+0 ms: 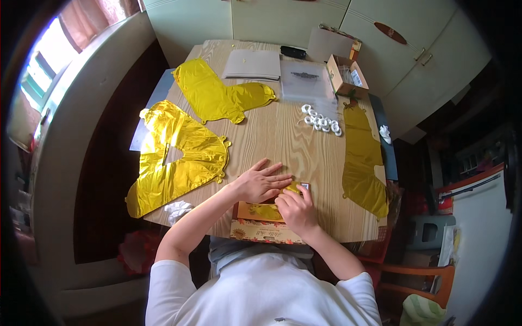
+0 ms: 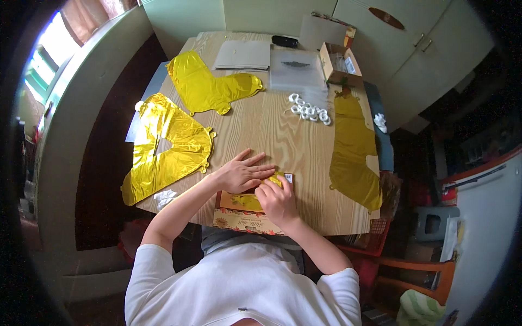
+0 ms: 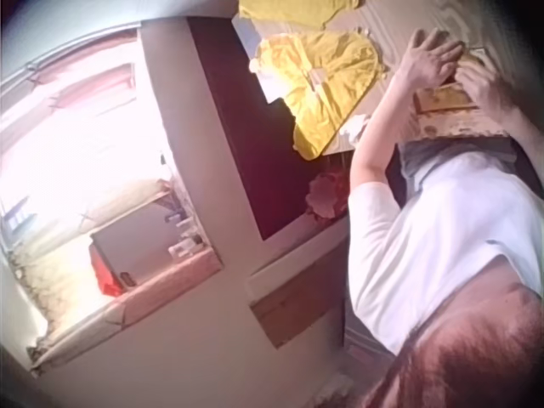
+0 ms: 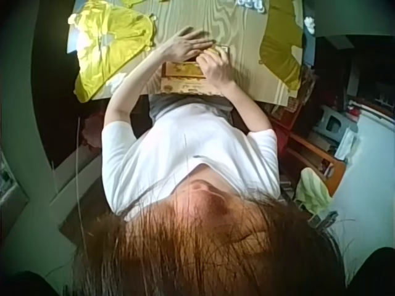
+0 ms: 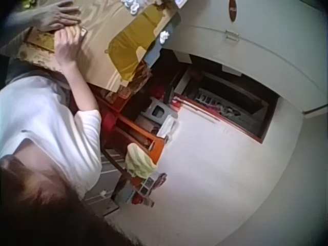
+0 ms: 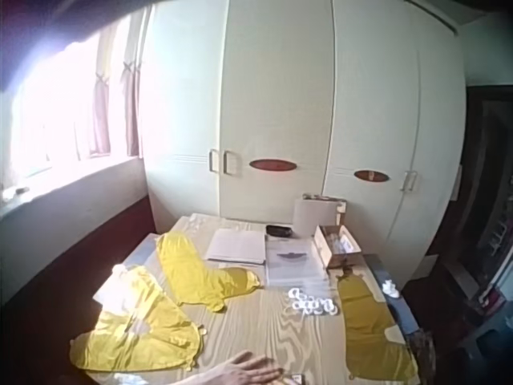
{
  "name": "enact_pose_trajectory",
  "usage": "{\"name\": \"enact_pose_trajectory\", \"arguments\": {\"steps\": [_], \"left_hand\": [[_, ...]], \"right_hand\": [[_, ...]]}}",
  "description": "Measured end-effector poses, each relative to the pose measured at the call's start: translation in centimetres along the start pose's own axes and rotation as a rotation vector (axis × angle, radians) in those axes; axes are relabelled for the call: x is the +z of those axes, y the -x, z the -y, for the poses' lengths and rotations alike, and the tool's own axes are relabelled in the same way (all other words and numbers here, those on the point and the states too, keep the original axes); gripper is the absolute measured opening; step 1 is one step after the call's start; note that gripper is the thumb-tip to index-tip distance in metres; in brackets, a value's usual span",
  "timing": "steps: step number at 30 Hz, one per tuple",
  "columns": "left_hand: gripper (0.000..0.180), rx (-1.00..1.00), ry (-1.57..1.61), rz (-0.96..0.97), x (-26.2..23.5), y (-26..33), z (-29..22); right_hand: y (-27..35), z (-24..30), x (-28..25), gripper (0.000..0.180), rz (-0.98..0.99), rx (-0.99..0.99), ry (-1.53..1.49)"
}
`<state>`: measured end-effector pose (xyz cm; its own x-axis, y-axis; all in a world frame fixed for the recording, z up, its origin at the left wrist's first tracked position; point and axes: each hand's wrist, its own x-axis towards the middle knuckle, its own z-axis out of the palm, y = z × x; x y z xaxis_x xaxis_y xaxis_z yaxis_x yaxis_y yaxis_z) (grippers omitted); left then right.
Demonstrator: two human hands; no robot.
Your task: Fold gold foil balloons and place them inside plastic retail packaging sleeves.
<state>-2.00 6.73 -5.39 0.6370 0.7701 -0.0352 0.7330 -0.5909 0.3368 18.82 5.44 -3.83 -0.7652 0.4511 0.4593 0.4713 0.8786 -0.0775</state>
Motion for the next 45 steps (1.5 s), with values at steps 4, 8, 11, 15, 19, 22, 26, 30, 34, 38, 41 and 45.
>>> {"name": "enact_pose_trajectory", "arguments": {"steps": [4,8,11,15,19,22,26,30,34,38,41,45], "left_hand": [[0.053,-0.003,-0.002,0.010,0.1,-0.1,0.2],[0.053,0.006,-0.017,0.016,0.3,-0.3,0.3],[0.053,-0.001,-0.024,0.023,0.2,-0.1,0.3],[0.053,0.000,-0.034,0.022,0.4,-0.1,0.5],[0.054,-0.006,-0.012,0.030,0.3,-0.2,0.3],[0.054,-0.006,-0.007,0.036,0.1,-0.2,0.3],[0.054,-0.005,0.003,0.043,0.0,-0.3,0.3],[0.054,0.001,-0.006,0.029,0.3,-0.2,0.4],[0.055,0.004,-0.026,0.021,0.3,-0.2,0.4],[0.056,0.010,-0.049,-0.007,0.4,-0.2,0.2],[0.055,0.020,-0.114,-0.061,0.7,-0.1,0.0],[0.058,0.031,-0.133,-0.084,1.0,0.0,-0.1]], "right_hand": [[-0.2,-0.1,-0.1,0.007,-0.040,-0.156,0.112],[0.4,-0.2,0.5,0.007,-0.044,-0.170,0.119],[0.2,0.2,0.7,0.015,-0.051,-0.111,0.047],[-0.2,0.4,0.5,0.027,-0.069,-0.060,0.003],[-0.2,0.3,0.4,0.023,-0.070,-0.069,0.022],[0.1,-0.1,1.0,0.014,-0.072,-0.087,0.035],[0.2,0.1,1.0,0.007,-0.096,-0.097,0.062],[0.2,0.2,1.2,0.009,-0.076,-0.120,0.055],[0.8,0.4,0.9,0.006,-0.047,-0.088,-0.006],[2.6,0.8,0.3,0.012,0.052,-0.077,-0.070],[3.5,1.5,-0.5,0.029,0.062,-0.057,-0.135],[3.9,2.4,-2.9,0.057,0.171,-0.045,-0.168]]}}
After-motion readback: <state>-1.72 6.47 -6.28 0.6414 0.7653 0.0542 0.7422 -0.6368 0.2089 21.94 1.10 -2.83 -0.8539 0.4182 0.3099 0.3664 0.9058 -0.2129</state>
